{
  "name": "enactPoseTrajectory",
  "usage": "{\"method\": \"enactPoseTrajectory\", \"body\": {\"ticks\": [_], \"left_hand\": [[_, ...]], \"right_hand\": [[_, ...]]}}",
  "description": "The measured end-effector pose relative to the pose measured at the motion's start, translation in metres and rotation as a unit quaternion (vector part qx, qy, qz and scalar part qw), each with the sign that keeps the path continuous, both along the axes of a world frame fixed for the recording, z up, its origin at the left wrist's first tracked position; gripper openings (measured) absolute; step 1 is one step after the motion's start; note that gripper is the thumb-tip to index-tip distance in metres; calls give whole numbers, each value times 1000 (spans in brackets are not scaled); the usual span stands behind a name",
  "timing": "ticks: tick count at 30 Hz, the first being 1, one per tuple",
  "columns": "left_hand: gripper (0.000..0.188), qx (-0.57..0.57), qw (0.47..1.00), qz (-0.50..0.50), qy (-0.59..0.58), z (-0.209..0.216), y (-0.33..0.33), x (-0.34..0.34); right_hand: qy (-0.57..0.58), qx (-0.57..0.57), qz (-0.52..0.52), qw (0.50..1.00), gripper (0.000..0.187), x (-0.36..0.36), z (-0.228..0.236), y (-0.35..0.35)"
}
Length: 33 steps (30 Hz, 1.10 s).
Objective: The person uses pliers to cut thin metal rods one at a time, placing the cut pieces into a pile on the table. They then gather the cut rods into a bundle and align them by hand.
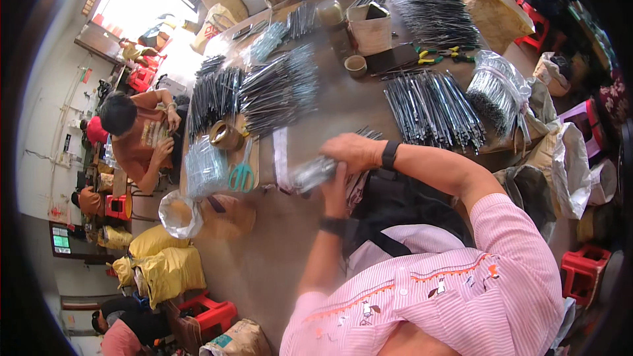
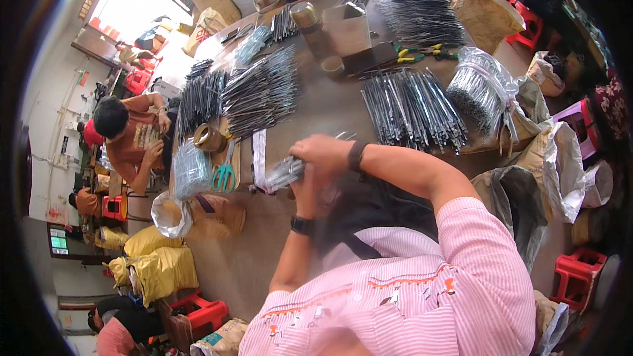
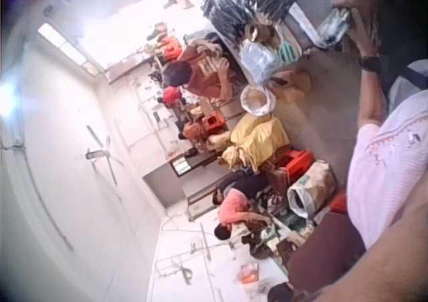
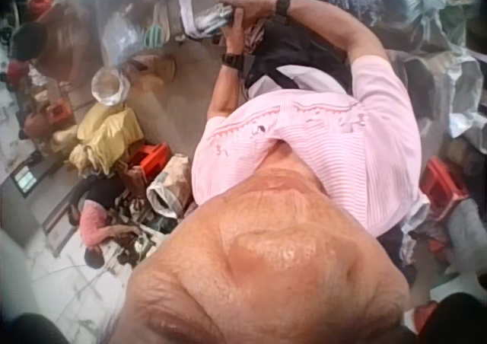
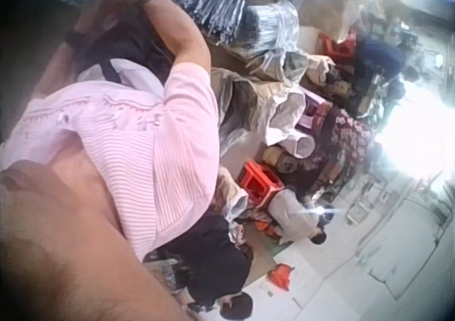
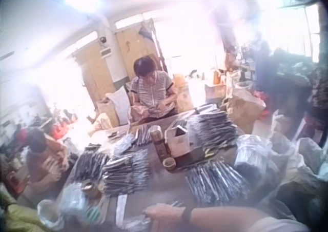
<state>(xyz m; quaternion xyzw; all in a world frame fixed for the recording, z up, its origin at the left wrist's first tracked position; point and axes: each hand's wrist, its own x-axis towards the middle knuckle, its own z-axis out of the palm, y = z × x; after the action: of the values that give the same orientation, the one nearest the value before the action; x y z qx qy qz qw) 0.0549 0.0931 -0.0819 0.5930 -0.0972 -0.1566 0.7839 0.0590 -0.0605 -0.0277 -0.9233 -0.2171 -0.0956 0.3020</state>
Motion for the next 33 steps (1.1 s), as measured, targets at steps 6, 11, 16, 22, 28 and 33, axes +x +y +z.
{"method": "enactPoseTrajectory", "body": {"ticks": [6, 11, 16, 22, 28, 33], "left_hand": [[61, 122, 966, -26, -228, 60, -42, 45], [87, 53, 969, -98, -221, 58, -85, 62], [118, 20, 956, -208, -205, 26, -108, 69], [123, -5, 936, -274, -221, -3, -115, 68], [107, 52, 952, -236, -185, -28, -104, 59], [87, 75, 949, -179, -248, -44, -99, 61]], "right_hand": [[-78, 255, -97, 959, 52, 4, 31, -25], [-46, 427, -121, 895, 67, -6, 12, -50], [-3, 569, -118, 814, 61, -10, -10, -66], [39, 619, -153, 769, 49, -22, 0, -72], [49, 587, -182, 787, 43, -27, -1, -63], [23, 544, -175, 820, 44, -26, -4, -47]]}}
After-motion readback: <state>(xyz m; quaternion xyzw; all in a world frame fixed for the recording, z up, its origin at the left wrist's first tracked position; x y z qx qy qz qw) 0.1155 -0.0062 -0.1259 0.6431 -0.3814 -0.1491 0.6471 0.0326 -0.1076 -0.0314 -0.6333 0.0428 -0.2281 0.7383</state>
